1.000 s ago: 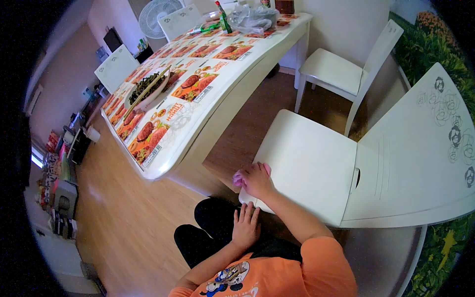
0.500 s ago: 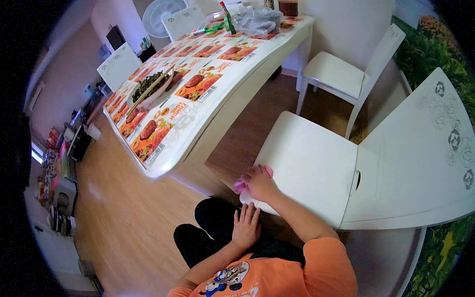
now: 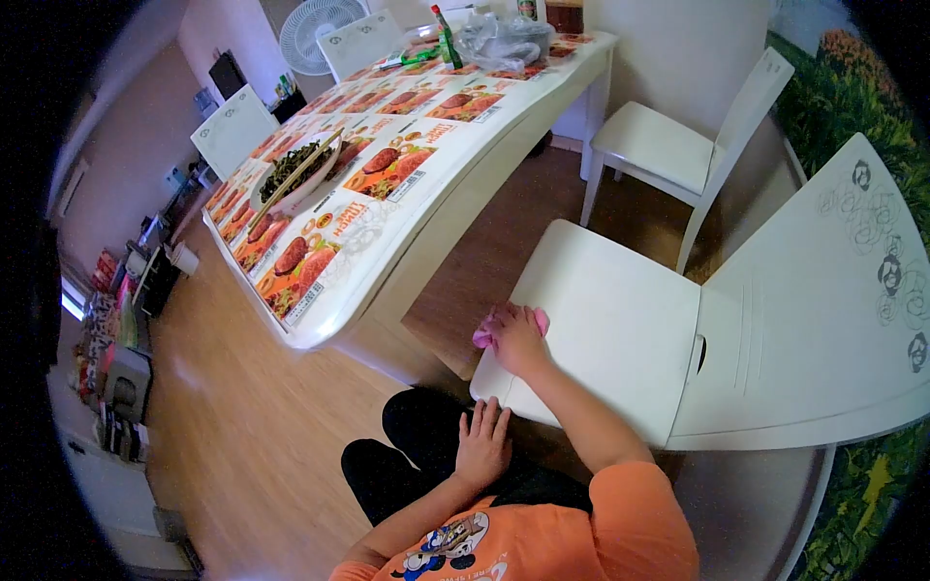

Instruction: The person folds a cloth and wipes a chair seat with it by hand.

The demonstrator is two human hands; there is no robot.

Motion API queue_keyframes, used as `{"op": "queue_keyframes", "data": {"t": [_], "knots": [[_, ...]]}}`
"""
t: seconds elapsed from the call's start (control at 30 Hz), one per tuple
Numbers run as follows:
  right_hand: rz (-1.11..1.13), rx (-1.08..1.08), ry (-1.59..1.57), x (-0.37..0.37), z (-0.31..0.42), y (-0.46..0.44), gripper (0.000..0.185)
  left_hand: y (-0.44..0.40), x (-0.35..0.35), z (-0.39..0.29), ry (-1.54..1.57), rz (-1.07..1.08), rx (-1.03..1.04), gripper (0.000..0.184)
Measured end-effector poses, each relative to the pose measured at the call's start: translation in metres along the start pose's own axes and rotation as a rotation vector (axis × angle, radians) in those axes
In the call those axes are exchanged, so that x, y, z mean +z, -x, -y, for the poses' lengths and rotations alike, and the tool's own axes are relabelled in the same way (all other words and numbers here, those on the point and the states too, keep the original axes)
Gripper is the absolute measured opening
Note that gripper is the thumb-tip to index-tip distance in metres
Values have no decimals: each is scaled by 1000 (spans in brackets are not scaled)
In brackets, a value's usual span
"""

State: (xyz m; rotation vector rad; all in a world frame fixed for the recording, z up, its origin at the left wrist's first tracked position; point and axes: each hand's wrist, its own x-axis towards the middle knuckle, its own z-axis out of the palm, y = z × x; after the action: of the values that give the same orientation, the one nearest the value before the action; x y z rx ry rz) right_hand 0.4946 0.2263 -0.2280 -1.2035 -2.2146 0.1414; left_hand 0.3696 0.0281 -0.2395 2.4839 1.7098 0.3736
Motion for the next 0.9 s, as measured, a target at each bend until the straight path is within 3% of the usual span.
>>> {"op": "queue_keyframes", "data": {"t": [0.23,0.43,0.83,0.9], "knots": [[38,-93,-7,-8,21,21,20,2,2,1,16,-8,1,67],[67,-42,12,-14,-11,-6,22,2,1,1,8,6,6,68],[-18,33,17,-2,-33,-29,18,0,-3,-2,0,6,2,67],[-165,-34,-34,2,-23,-19,12,1,-1,-1,1,-1,3,67]]}}
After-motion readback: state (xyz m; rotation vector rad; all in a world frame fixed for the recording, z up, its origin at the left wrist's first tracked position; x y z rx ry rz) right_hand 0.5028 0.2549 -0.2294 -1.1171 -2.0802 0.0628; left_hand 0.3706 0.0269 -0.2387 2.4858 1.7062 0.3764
